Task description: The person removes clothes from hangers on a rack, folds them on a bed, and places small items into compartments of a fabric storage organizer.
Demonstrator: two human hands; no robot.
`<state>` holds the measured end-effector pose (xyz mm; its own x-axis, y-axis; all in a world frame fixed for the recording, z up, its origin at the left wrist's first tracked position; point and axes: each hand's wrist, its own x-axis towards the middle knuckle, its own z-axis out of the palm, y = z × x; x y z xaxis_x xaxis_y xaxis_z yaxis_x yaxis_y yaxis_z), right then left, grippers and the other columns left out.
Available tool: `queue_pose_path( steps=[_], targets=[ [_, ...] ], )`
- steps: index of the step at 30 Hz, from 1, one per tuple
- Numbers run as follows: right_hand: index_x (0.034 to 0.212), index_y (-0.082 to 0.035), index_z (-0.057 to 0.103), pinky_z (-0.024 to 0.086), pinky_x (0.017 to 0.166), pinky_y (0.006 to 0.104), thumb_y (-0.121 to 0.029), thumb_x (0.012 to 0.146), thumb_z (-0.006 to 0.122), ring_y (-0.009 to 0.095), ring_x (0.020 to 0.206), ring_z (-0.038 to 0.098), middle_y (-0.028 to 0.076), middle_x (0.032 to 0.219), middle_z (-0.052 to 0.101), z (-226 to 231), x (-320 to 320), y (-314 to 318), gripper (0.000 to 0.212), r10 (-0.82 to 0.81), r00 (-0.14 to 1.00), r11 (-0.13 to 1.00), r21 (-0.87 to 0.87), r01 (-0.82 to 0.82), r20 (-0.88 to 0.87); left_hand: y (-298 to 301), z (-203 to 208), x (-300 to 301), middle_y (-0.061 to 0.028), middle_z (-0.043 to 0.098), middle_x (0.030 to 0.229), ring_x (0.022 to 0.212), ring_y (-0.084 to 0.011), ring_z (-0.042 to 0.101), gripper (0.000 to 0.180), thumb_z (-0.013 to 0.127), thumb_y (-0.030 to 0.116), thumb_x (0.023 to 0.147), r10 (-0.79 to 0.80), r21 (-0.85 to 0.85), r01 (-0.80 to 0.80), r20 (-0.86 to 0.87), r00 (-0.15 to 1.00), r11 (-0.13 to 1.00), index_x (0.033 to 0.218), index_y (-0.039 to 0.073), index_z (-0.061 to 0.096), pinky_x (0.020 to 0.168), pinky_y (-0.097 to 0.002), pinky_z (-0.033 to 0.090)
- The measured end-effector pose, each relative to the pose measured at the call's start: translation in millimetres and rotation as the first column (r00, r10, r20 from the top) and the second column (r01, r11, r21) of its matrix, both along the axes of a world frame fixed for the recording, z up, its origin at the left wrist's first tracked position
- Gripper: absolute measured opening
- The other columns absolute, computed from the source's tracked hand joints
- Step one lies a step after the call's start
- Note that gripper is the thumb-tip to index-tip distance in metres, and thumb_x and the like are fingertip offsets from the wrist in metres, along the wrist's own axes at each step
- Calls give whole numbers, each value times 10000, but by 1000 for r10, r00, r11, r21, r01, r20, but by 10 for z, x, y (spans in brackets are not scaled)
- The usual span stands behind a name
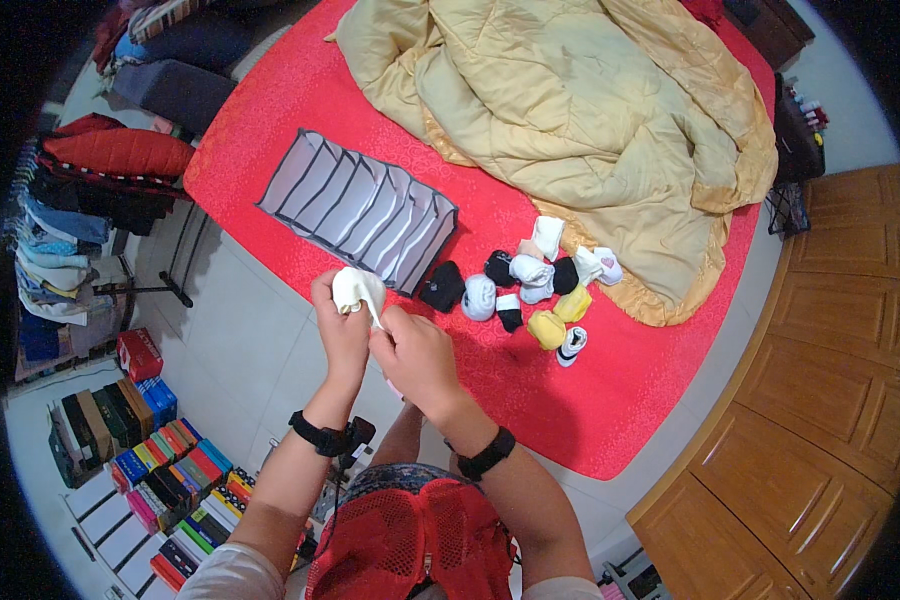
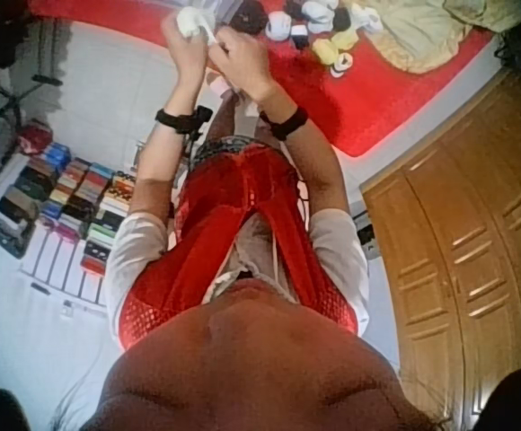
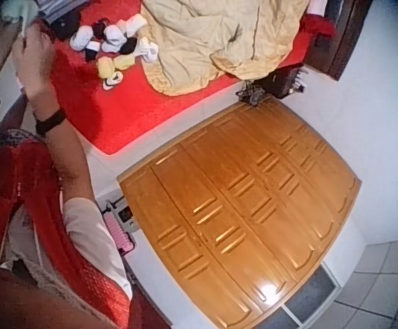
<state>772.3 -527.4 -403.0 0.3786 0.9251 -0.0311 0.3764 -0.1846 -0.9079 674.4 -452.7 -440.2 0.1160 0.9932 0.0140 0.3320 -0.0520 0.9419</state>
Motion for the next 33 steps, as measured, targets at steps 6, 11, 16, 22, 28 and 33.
queue_pose_path(
  steps=[6, 11, 16, 22, 28, 33],
  targets=[
    [1088, -11, 544, 503, 766, 421, -101, 830, 627, 354, 900, 615, 185, 1086, 581, -68, 115, 43, 285, -162, 951, 984, 30, 176, -264, 42, 84, -28, -43, 495, 951, 853, -107, 531, 321, 675, -32, 795, 19, -330, 114, 374, 927, 937, 988, 64, 438, 684, -253, 463],
    [1139, -6, 541, 510, 802, 362, -92, 832, 639, 301, 880, 601, 181, 1063, 552, -196, -22, 124, 333, -63, 977, 985, 144, 93, -203, 47, -45, -74, 31, 395, 798, 734, -58, 412, 296, 672, -28, 800, -155, -179, 223, 329, 932, 958, 941, 87, 439, 628, -227, 406],
    [1063, 19, 531, 499, 703, 332, -156, 851, 706, 172, 830, 581, 141, 982, 574, -462, -155, 185, 326, -211, 813, 969, -6, 248, -543, 48, -98, -213, -70, 451, 858, 740, -174, 462, 230, 609, -34, 788, -465, 157, 474, -89, 881, 867, 972, 12, 478, 675, -284, 408],
    [911, 33, 563, 491, 583, 294, -157, 899, 652, 127, 694, 592, 92, 801, 642, -706, -63, 315, 209, -350, 852, 936, -173, 306, -389, 82, -257, -329, -76, 439, 881, 809, -180, 467, 332, 624, -53, 772, -555, 24, 560, 169, 815, 828, 984, 42, 386, 751, -284, 416],
    [933, 44, 606, 492, 535, 280, -153, 906, 633, 153, 659, 629, 93, 827, 657, -820, 194, 590, 201, -497, 579, 845, -208, 493, -647, 395, -279, -288, -109, 531, 1003, 946, -267, 512, 318, 661, 7, 749, -546, 44, 553, -106, 831, 832, 1005, 55, 478, 870, -367, 415],
    [815, 32, 640, 469, 726, 403, -199, 823, 693, 301, 791, 604, 134, 835, 635, -943, 246, 710, 237, -539, 839, 828, -136, 545, 81, 420, -311, -272, -62, 583, 1224, 1179, -353, 476, 447, 718, 174, 737, -511, 60, 749, -695, 506, 660, 1164, 125, 596, 1027, -512, 311]
  ],
)
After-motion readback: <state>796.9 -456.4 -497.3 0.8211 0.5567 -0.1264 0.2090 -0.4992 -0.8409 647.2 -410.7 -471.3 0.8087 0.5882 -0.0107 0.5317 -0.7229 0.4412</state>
